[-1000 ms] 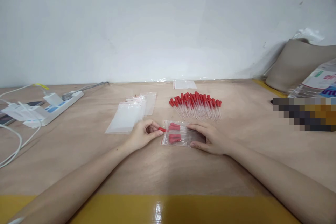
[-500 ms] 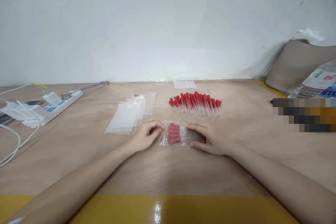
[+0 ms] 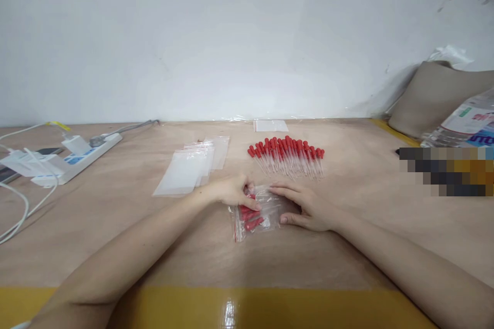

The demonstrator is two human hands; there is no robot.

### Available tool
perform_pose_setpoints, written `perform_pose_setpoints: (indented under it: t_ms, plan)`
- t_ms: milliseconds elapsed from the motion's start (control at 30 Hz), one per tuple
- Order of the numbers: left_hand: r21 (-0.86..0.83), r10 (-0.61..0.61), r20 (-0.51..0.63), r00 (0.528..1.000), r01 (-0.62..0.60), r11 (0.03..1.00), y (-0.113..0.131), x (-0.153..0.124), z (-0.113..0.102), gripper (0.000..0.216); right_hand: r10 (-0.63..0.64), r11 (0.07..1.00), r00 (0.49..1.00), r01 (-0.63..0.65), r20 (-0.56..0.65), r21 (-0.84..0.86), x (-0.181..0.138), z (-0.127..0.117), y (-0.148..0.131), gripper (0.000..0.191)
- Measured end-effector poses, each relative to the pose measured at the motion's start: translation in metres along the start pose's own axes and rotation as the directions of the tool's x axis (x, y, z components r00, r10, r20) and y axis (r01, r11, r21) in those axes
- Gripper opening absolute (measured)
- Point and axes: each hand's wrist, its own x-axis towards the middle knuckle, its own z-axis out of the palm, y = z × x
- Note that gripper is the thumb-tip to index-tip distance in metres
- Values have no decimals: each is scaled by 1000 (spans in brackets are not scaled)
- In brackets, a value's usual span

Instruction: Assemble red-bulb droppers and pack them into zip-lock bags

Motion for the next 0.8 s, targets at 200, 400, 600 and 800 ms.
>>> perform_pose_setpoints:
  t_ms: [200, 400, 600, 800]
  plan:
    - [-429, -15, 80, 997, 48, 902, -21, -33, -16, 21, 9, 1000, 1000, -10, -12, -29, -1, 0, 1, 57]
    - [-689, -321, -265, 909, 55, 723, -59, -21, -45, 25, 31, 999, 1000, -31, 0, -32, -1, 0, 0, 57]
    - [-612, -459, -502, 733, 73, 787, -64, 43, -59, 26, 29, 999, 1000, -29, -6, -33, -1, 1, 2, 59]
    - [-131, -287, -754, 591, 293, 947, -70, 24, -79, 47, 35, 999, 999, -34, 6, -32, -1, 0, 2, 60]
